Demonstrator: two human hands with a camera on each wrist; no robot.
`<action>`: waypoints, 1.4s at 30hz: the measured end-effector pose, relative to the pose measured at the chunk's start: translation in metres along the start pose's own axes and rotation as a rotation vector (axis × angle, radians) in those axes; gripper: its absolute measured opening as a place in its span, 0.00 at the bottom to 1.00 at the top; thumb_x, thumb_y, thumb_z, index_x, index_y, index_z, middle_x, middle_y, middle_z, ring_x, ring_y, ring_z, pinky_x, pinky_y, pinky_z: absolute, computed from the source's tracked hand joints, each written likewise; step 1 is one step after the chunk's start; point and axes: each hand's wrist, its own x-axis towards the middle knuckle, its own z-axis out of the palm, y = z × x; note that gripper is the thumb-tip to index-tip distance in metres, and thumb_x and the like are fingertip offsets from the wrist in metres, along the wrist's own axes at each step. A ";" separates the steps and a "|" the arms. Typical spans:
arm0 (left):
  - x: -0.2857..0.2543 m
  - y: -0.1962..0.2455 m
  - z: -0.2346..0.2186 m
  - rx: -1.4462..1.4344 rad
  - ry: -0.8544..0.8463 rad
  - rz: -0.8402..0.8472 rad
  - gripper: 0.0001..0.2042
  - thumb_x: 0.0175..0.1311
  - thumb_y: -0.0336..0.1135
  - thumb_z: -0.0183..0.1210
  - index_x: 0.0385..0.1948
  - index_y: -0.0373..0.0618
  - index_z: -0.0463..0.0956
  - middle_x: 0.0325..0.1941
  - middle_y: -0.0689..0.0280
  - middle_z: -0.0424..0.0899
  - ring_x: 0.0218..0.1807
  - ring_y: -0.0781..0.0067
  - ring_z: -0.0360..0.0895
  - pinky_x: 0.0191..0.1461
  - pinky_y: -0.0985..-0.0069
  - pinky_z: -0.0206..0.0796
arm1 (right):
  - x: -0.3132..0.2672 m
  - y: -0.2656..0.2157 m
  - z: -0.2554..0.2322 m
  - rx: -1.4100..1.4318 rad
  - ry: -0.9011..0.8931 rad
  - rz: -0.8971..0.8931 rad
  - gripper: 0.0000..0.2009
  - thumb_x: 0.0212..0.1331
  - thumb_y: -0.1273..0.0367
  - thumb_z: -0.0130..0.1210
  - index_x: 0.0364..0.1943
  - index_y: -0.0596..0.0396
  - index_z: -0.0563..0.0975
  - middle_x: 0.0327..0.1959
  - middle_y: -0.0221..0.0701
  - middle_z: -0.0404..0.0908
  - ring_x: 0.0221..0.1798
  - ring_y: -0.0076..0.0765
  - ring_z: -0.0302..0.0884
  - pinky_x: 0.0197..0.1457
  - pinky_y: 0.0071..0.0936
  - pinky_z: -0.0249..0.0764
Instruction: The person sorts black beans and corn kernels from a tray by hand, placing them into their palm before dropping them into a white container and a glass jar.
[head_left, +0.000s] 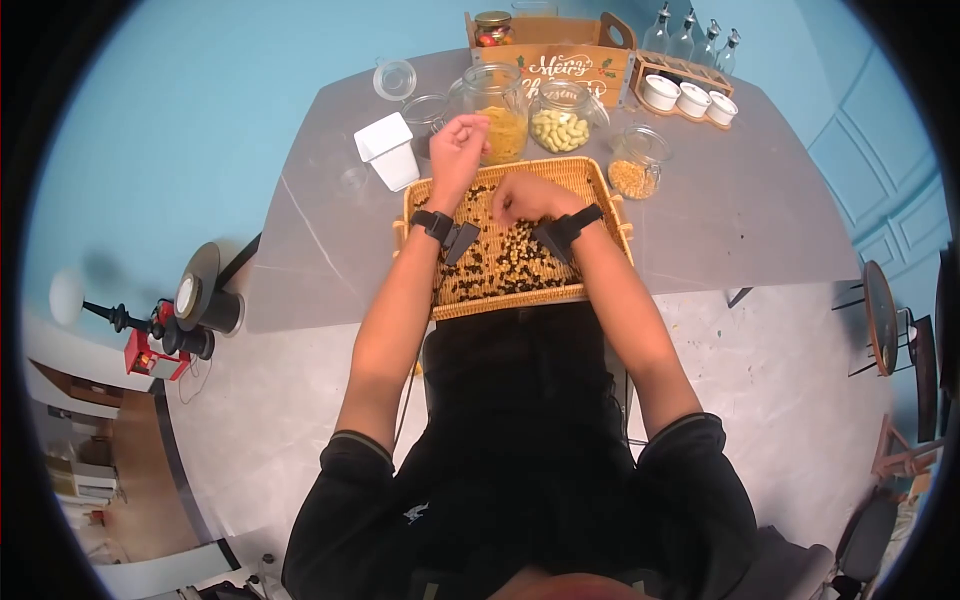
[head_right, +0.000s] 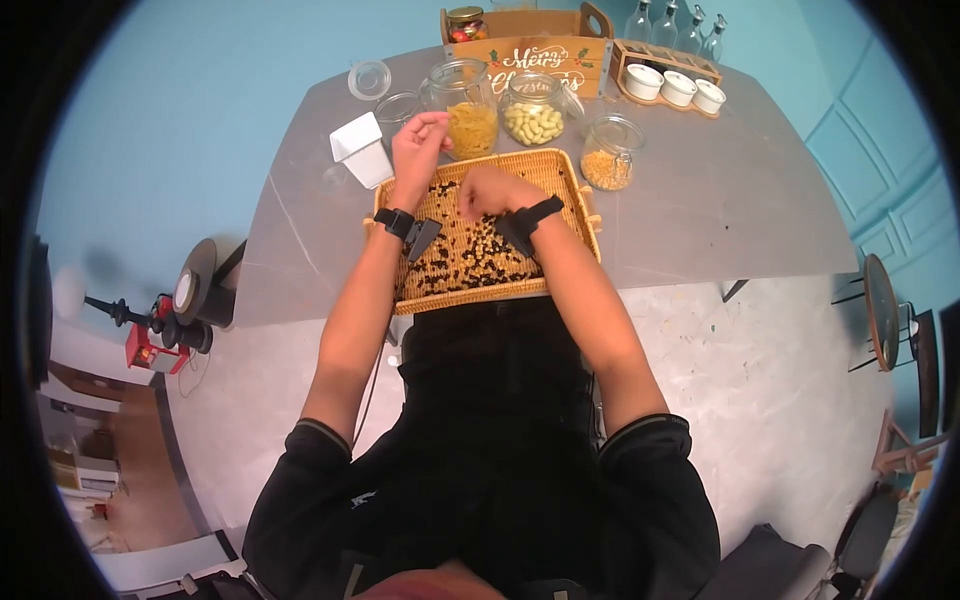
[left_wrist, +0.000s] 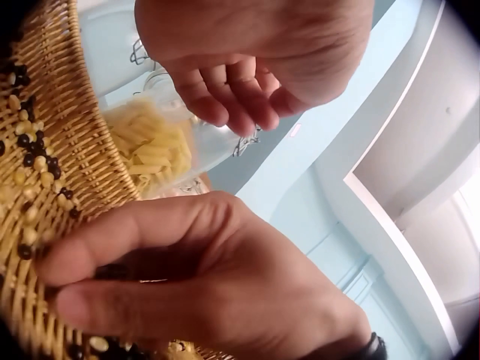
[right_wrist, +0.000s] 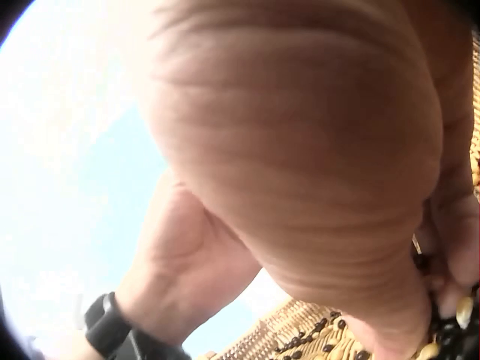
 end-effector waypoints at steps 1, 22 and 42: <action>-0.003 -0.002 -0.001 0.005 -0.049 -0.037 0.08 0.72 0.30 0.60 0.44 0.36 0.81 0.29 0.70 0.83 0.30 0.87 0.76 0.33 0.86 0.67 | -0.001 0.002 -0.007 -0.012 0.048 0.037 0.06 0.46 0.77 0.71 0.31 0.58 0.87 0.27 0.32 0.88 0.32 0.30 0.85 0.39 0.30 0.78; 0.007 -0.015 -0.036 -0.014 -0.112 -0.592 0.34 0.79 0.63 0.37 0.44 0.37 0.81 0.25 0.73 0.75 0.26 0.81 0.73 0.32 0.82 0.69 | -0.015 -0.041 -0.004 -0.074 -0.171 0.095 0.22 0.38 0.72 0.78 0.41 0.56 0.81 0.33 0.31 0.83 0.33 0.33 0.81 0.36 0.30 0.74; -0.023 -0.009 0.003 -0.355 -0.267 -0.718 0.32 0.82 0.56 0.25 0.60 0.34 0.68 0.52 0.51 0.82 0.55 0.57 0.84 0.62 0.58 0.79 | -0.007 -0.032 -0.019 0.071 0.571 -0.136 0.09 0.59 0.72 0.66 0.43 0.57 0.87 0.37 0.38 0.88 0.36 0.34 0.84 0.43 0.30 0.79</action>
